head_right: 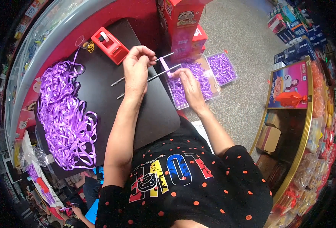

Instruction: Using a two-pronged jig to wrap purple ribbon into bows and securing them with tape.

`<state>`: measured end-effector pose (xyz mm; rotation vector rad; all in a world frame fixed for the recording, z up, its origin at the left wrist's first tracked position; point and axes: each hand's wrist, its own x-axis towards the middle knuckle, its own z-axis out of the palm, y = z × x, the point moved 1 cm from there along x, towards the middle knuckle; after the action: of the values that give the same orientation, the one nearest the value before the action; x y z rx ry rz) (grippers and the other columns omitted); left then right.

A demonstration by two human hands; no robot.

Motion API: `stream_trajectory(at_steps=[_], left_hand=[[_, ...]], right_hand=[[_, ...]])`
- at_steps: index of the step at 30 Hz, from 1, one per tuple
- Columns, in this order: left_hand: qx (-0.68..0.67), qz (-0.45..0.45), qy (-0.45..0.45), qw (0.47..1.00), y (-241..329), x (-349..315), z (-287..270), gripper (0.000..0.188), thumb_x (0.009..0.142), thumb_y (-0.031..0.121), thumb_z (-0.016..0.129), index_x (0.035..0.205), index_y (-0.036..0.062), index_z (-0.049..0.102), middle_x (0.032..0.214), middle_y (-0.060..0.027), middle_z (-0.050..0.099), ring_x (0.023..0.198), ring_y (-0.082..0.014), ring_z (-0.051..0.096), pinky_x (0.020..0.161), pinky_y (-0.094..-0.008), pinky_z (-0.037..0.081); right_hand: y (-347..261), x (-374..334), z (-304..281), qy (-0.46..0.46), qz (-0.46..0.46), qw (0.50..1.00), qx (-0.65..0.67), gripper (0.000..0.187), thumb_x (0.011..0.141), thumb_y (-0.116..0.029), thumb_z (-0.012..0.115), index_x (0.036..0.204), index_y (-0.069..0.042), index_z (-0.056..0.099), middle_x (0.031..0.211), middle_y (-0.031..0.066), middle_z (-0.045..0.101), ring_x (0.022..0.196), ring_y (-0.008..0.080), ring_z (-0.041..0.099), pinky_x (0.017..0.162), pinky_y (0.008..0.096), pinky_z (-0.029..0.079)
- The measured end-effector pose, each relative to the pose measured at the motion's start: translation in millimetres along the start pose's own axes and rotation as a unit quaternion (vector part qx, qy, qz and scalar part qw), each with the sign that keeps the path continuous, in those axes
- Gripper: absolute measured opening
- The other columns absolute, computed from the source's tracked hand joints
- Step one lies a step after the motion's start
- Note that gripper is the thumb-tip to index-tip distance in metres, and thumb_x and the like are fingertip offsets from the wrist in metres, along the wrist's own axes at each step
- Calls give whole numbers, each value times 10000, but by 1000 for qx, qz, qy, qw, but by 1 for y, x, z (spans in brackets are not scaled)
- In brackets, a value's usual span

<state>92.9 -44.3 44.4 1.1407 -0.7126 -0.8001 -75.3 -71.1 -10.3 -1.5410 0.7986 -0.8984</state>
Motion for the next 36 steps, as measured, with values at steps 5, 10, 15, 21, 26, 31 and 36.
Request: stream_trajectory(at_steps=[5,10,15,21,26,31,36], left_hand=[[-330,-401,-85,851,-24,-54,6,180,834,14,479,1008,-22,507,964,-160,570,851,-227,583,741,-334,512],[-358,-444,-69,818,-23,-82,42,297,986,293,386,1116,61,518,1057,-110,565,1009,-243,538,977,-432,385],[-467,-271,-40,841,-53,-63,37,391,1002,381,345,1130,63,534,1076,-65,572,1048,-201,488,1008,-369,326],[-524,-260,-59,809,-48,-69,33,358,990,405,379,1157,110,494,1112,-6,535,1012,-155,489,961,-364,333],[-550,-259,-73,791,-55,-74,32,243,973,425,433,1047,211,520,1042,51,532,945,-116,484,797,-325,403],[-530,-261,-71,803,-53,-76,32,325,934,481,480,1011,175,556,1101,19,541,1027,-159,480,807,-345,400],[-522,-239,-89,814,-44,-78,35,360,946,492,444,1128,188,511,1184,16,512,1053,-151,463,797,-333,363]], right_hand=[[-14,8,0,13,18,998,-52,307,996,-292,428,1031,-18,559,914,104,648,907,181,617,814,314,463],[-21,16,-5,3,13,998,-54,315,989,-315,443,1036,-25,558,908,101,652,893,183,627,793,310,468],[-23,17,-2,-4,24,995,-94,310,1004,-288,422,1030,-9,555,901,83,626,888,150,604,809,283,458],[-30,25,0,4,-48,976,-214,267,927,-269,545,976,-20,626,894,133,645,833,274,605,754,360,464],[-98,72,34,5,-295,888,-353,196,887,-183,595,1011,-54,675,985,111,655,951,275,600,844,349,463],[-86,150,97,-137,-96,963,-214,314,889,-289,615,1042,-23,684,981,83,704,976,136,626,891,280,457],[-69,186,124,-208,121,960,-144,275,803,-320,722,871,-54,718,649,-26,548,575,48,399,499,222,300]])
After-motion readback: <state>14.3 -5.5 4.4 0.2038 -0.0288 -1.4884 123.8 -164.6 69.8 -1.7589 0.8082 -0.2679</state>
